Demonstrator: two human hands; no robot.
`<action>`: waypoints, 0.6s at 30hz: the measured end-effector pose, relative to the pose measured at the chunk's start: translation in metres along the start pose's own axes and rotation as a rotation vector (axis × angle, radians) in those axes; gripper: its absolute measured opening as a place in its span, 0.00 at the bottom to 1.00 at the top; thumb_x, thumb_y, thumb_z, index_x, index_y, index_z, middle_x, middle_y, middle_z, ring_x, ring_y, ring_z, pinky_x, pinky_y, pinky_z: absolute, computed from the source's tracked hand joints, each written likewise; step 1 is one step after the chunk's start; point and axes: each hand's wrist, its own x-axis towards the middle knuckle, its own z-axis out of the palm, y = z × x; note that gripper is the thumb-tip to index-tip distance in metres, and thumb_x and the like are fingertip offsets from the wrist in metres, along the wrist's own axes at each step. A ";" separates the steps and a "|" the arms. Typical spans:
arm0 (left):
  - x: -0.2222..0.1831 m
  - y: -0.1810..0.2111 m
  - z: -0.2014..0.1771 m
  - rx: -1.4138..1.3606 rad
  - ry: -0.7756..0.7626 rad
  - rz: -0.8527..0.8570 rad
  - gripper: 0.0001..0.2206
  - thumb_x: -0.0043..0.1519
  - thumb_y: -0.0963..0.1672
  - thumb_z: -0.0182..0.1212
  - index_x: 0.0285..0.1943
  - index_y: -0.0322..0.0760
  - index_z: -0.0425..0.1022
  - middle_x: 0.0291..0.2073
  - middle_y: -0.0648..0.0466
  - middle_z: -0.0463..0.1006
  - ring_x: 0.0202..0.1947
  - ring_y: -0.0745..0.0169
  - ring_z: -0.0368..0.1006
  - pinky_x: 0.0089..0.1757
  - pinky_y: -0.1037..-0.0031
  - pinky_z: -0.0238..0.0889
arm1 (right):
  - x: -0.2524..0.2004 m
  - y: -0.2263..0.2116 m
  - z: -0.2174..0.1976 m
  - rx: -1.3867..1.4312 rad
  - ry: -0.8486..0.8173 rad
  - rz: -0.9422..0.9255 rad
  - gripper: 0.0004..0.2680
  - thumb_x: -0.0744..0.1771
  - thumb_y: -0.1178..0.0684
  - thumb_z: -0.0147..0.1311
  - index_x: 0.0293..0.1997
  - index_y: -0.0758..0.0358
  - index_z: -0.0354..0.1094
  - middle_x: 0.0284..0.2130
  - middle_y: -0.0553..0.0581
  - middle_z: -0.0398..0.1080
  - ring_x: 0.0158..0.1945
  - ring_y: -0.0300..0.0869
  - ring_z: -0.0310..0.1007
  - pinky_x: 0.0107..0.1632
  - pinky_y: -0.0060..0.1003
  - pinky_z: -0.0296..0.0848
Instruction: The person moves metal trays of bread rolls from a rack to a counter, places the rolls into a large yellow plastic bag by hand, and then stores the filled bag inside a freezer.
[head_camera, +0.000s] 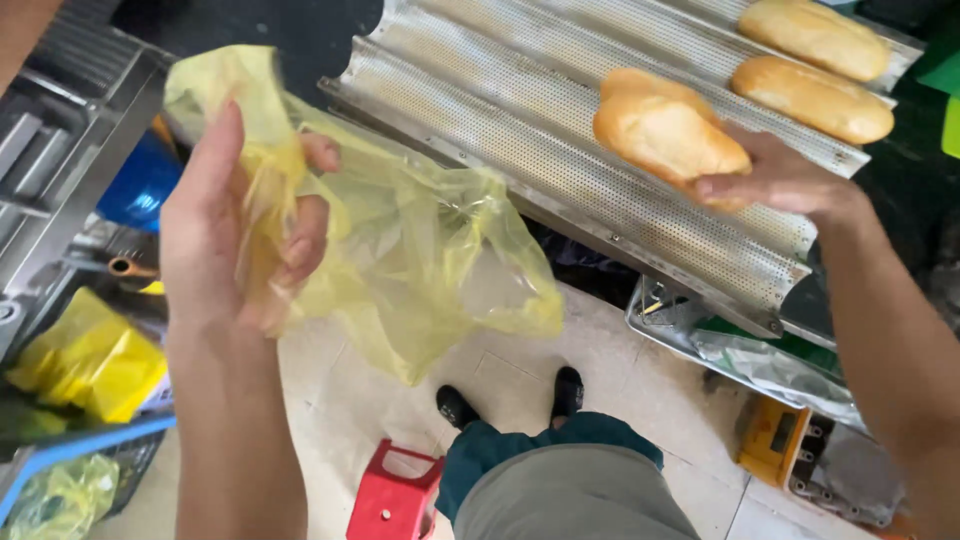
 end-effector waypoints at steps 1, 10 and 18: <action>-0.002 0.000 0.013 -0.054 -0.040 -0.030 0.14 0.80 0.50 0.45 0.68 0.42 0.61 0.45 0.40 0.75 0.17 0.61 0.64 0.18 0.79 0.52 | 0.003 -0.014 0.014 0.231 -0.167 0.023 0.38 0.55 0.27 0.64 0.69 0.57 0.64 0.53 0.65 0.73 0.54 0.55 0.75 0.57 0.48 0.72; -0.046 0.017 0.097 -0.231 -0.139 -0.130 0.20 0.79 0.52 0.34 0.67 0.37 0.64 0.45 0.34 0.75 0.17 0.59 0.63 0.16 0.77 0.52 | 0.040 -0.220 0.173 0.923 -0.769 -0.259 0.28 0.66 0.42 0.57 0.74 0.59 0.53 0.66 0.52 0.63 0.66 0.39 0.63 0.65 0.38 0.64; -0.038 0.013 0.073 -0.412 -0.055 -0.051 0.19 0.80 0.51 0.33 0.62 0.36 0.65 0.47 0.35 0.75 0.19 0.61 0.60 0.18 0.78 0.53 | 0.015 -0.145 0.017 0.723 -0.542 -0.462 0.25 0.70 0.42 0.50 0.75 0.61 0.52 0.69 0.61 0.62 0.67 0.49 0.69 0.68 0.45 0.64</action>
